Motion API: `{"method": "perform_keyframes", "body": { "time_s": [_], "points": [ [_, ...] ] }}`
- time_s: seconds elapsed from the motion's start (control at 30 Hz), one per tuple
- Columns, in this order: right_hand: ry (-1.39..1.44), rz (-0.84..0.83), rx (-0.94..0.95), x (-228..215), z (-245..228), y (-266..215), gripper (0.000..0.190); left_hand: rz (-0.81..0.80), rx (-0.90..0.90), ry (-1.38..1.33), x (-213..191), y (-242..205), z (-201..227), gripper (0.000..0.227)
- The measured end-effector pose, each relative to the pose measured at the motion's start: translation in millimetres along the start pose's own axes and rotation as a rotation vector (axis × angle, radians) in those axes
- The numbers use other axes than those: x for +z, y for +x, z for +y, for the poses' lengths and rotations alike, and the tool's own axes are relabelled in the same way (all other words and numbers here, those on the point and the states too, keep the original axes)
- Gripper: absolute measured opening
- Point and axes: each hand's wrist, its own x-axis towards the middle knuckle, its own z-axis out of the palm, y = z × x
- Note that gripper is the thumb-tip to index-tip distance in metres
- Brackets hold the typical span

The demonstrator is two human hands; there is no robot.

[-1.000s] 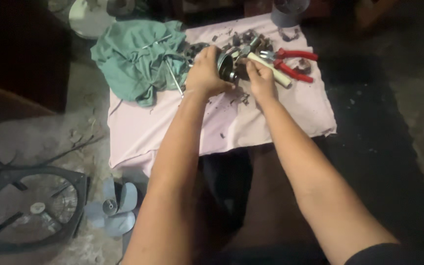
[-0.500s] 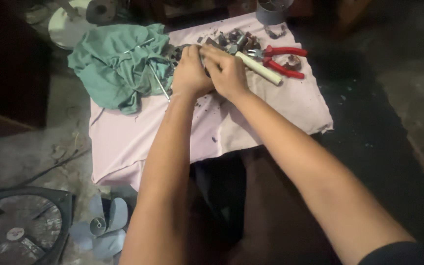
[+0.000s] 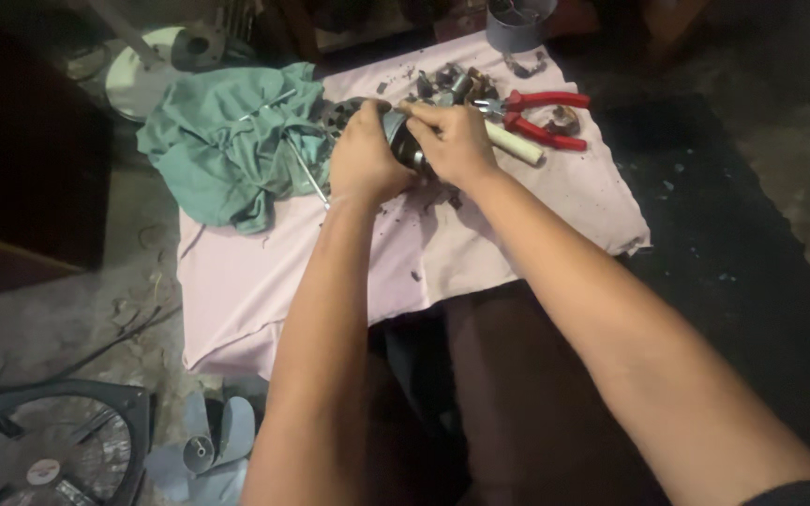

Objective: The person disassembles an electric motor on a table, removing various metal components by hand and striking the assembly with a hammer.

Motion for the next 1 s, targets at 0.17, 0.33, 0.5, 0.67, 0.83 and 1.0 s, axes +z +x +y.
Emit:
{"method": "perform_keyframes", "body": {
  "time_s": [0.17,0.33,0.5,0.67,0.83,1.0],
  "points": [
    [-0.168,-0.011,-0.312,-3,-29,-5,0.021,0.029,-0.011,-0.012,21,15,-15,0.054],
    [-0.032,-0.058,0.189,1,-18,24,0.022,-0.068,-0.035,-0.008,-9,6,9,0.085],
    [0.119,-0.049,0.425,12,4,39,0.022,-0.025,-0.047,0.014,-11,1,15,0.096],
    [-0.075,0.095,0.085,19,-9,15,0.015,0.009,-0.08,0.014,12,8,5,0.081],
    [-0.019,0.185,0.197,26,-8,15,0.018,0.039,-0.082,0.007,16,8,6,0.076],
    [-0.052,0.116,0.499,28,15,37,0.022,0.081,-0.074,0.067,4,-11,20,0.099]
  ]
}}
